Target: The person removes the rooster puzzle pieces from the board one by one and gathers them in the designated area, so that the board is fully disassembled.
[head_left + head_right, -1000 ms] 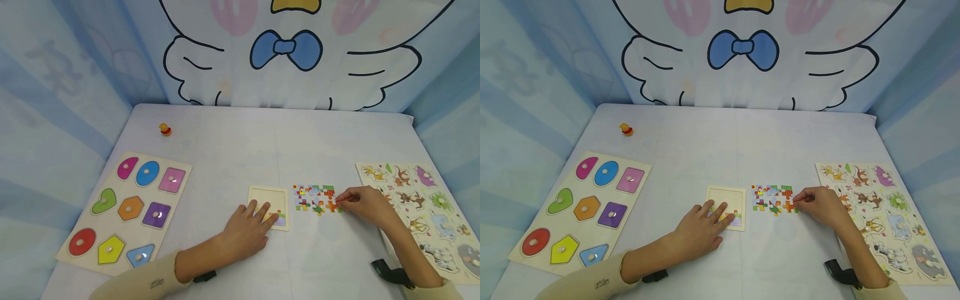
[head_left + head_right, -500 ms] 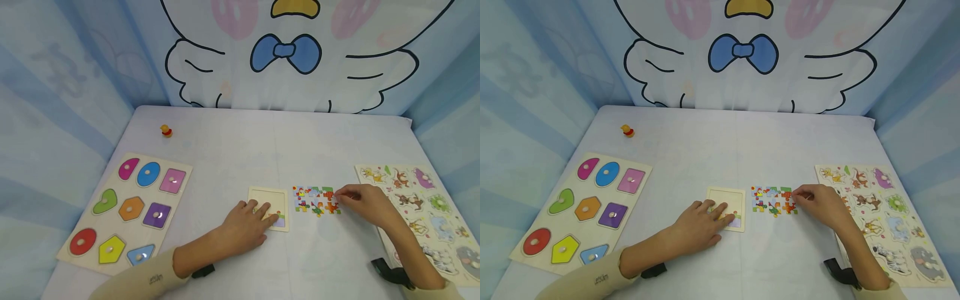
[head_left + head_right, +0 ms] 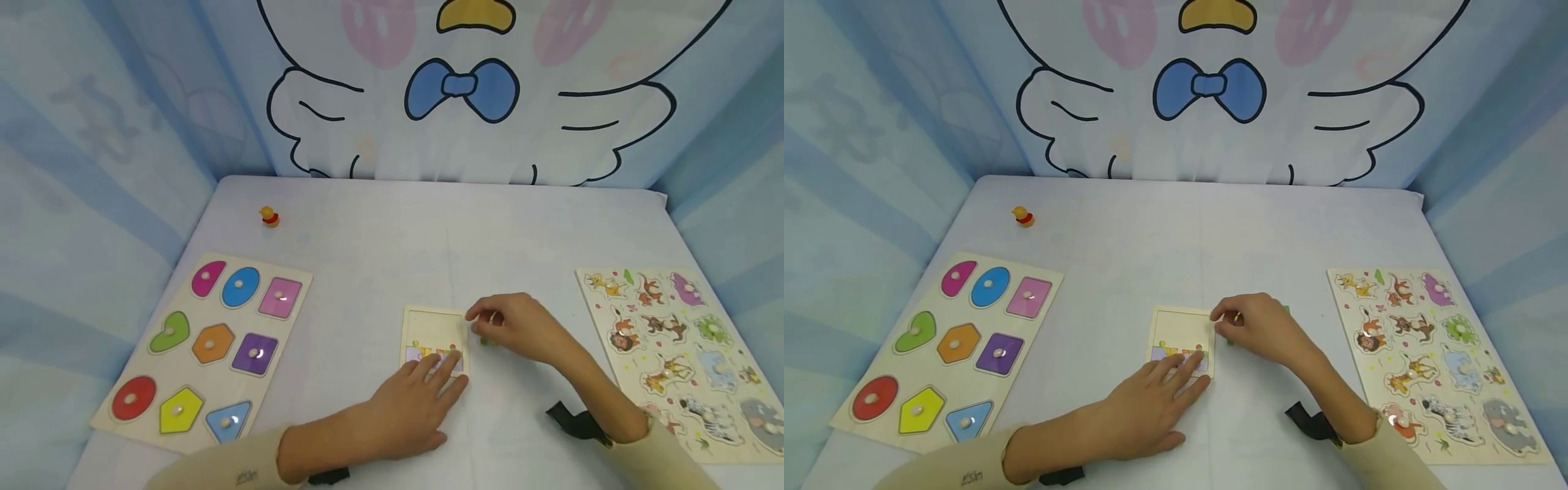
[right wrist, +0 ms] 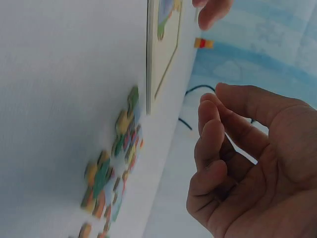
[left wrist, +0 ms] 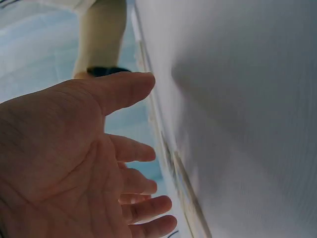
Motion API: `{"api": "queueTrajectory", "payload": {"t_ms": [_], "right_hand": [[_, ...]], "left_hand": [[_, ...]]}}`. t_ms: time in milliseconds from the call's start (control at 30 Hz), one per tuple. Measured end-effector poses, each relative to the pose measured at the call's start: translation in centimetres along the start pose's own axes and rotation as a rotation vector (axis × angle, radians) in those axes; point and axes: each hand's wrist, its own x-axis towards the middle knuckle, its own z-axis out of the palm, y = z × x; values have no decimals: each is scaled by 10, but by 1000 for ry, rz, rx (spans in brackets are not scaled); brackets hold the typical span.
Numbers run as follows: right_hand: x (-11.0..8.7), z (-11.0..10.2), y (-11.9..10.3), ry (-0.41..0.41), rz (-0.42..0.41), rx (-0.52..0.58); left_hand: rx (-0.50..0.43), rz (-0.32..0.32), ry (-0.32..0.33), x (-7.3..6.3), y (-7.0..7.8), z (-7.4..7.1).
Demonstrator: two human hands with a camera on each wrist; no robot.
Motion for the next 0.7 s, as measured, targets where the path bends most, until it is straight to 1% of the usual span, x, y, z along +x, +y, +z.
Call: {"api": "queueTrajectory", "payload": {"t_ms": [67, 167, 267, 367, 500, 600, 700], "right_hand": [[8, 11, -8, -37, -40, 8], [17, 27, -17, -95, -90, 19], [22, 39, -22, -140, -124, 30], [26, 46, -25, -166, -145, 37], [28, 49, -28, -176, -165, 19], [29, 49, -31, -182, -161, 3], [30, 49, -33, -183, -150, 9]], "left_hand": [[22, -2, -50, -3, 7, 2], [32, -13, -103, -5, 13, 5], [50, -24, -139, -6, 16, 9], [62, -28, -145, -7, 17, 12], [77, -25, -122, -7, 15, 13], [85, -22, -116, -7, 13, 11], [89, -19, -116, -8, 12, 9]]}}
